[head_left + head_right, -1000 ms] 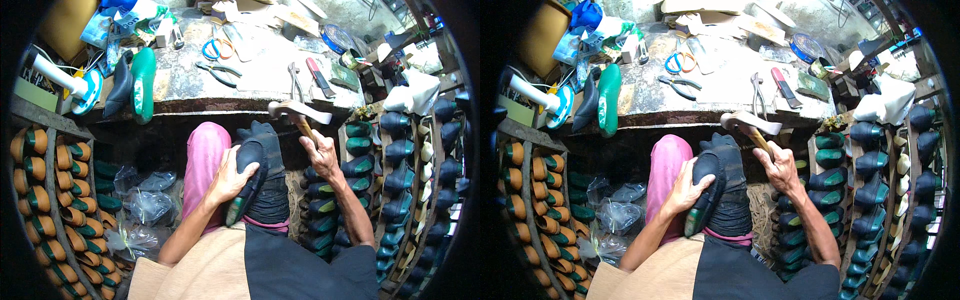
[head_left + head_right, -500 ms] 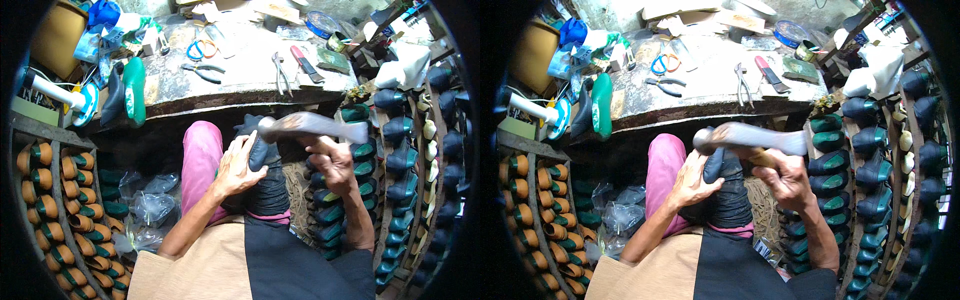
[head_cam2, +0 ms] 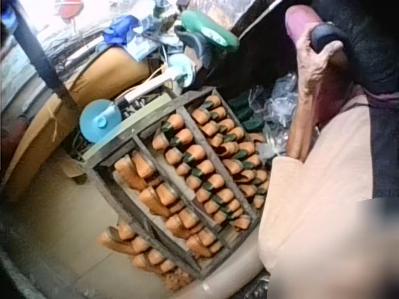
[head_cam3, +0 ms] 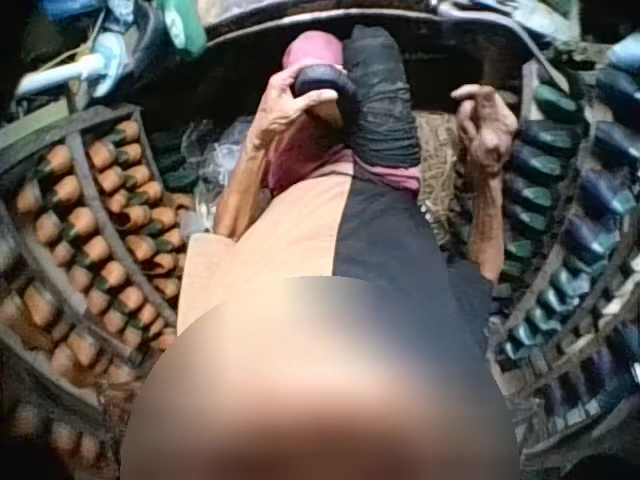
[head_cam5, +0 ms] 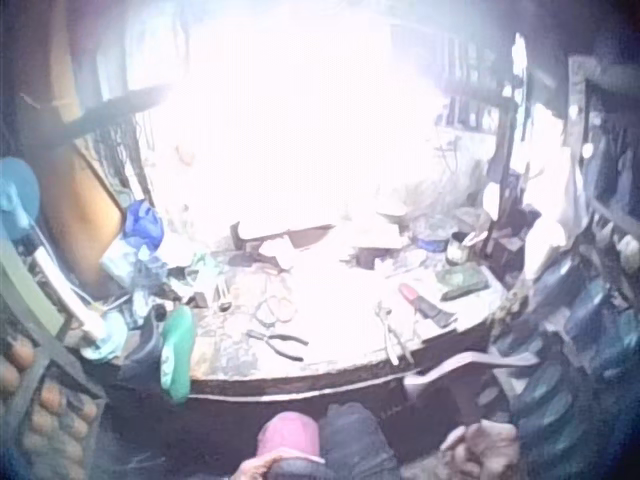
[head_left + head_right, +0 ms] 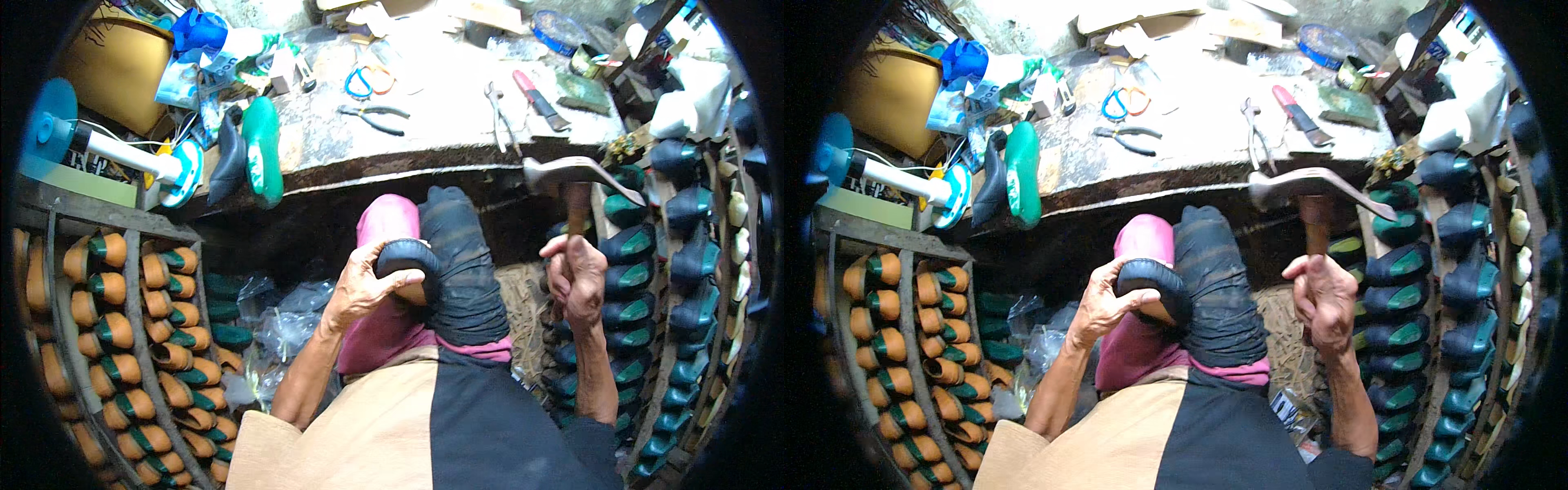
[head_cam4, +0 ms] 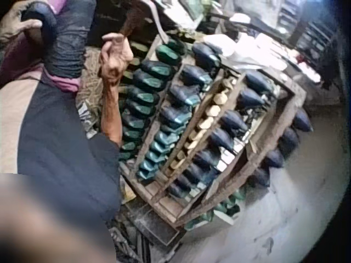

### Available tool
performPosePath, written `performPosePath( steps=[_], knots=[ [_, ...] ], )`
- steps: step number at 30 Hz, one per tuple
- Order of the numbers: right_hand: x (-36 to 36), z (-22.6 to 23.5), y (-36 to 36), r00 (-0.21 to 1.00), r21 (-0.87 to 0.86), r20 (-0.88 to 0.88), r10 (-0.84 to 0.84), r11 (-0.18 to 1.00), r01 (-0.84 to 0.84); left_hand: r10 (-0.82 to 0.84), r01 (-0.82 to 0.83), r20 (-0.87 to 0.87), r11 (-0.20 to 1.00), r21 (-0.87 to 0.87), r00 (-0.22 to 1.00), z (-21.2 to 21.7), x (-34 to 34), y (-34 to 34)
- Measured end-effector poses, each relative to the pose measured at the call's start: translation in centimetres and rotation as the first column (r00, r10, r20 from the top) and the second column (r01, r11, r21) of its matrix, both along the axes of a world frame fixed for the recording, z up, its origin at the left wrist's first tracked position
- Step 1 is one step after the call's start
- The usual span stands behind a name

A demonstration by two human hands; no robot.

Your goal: The person repairs a black slip-on shoe by repeatedly striking the sole with a hammer and using a curved metal tool to press and shape the sole edge. The person holds the shoe on their lap, rotates it, and works along the perimeter of the sole.

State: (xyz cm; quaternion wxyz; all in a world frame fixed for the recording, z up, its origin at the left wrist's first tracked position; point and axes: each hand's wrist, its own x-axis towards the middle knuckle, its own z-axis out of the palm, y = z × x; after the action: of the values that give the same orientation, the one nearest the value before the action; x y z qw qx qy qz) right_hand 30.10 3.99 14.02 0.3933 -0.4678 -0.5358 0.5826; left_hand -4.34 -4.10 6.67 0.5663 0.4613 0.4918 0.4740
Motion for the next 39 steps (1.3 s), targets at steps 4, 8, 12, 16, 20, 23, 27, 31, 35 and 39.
performPosePath(
  steps=[4,8,12,16,20,23,27,31,35,39],
  knots=[
    [-1.6,-2.3,-5.0,0.948,-0.129,-0.318,0.0,0.991,-0.043,0.012,-0.007,0.112,0.999,-0.045,0.994,-0.7,0.1,-2.1],
    [-2.1,-4.9,-7.1,0.891,-0.126,0.328,0.314,0.949,-0.288,-0.015,0.017,0.029,0.999,-0.049,0.999,-0.3,0.6,-3.2],
    [-1.1,-3.8,-7.9,0.966,-0.07,-0.147,0.212,0.972,-0.224,0.006,-0.005,0.075,1.0,-0.016,0.997,0.6,1.2,-3.9],
    [0.2,-2.3,-5.9,0.845,-0.01,0.428,0.32,0.937,-0.35,-0.034,0.04,-0.061,0.993,0.111,0.998,0.6,3.5,-3.1],
    [2.1,-0.5,-4.8,0.947,-0.008,0.098,0.305,0.952,-0.305,-0.003,0.04,-0.169,0.975,0.218,0.986,1.0,5.2,-2.1],
    [3.2,1.1,-3.3,0.776,0.225,0.564,0.282,0.852,-0.473,-0.03,0.103,-0.28,0.963,0.25,0.959,0.9,6.9,-0.9],
    [4.9,4.5,-2.9,0.758,0.068,0.607,0.239,0.934,-0.349,0.024,0.158,-0.428,0.909,0.385,0.903,-0.2,9.1,0.7],
    [5.3,6.4,-2.7,0.544,0.056,0.808,0.224,0.891,-0.451,0.068,0.18,-0.499,0.884,0.432,0.864,-1.1,11.0,1.6],
    [5.1,8.4,-2.5,0.422,0.107,0.899,0.115,0.878,-0.467,0.057,0.217,-0.576,0.892,0.397,0.816,-0.8,12.4,1.8],
    [4.1,9.6,-0.9,0.207,0.028,0.972,0.113,0.816,-0.577,0.006,0.297,-0.693,0.901,0.317,0.721,-0.5,12.8,2.4]
  ],
)
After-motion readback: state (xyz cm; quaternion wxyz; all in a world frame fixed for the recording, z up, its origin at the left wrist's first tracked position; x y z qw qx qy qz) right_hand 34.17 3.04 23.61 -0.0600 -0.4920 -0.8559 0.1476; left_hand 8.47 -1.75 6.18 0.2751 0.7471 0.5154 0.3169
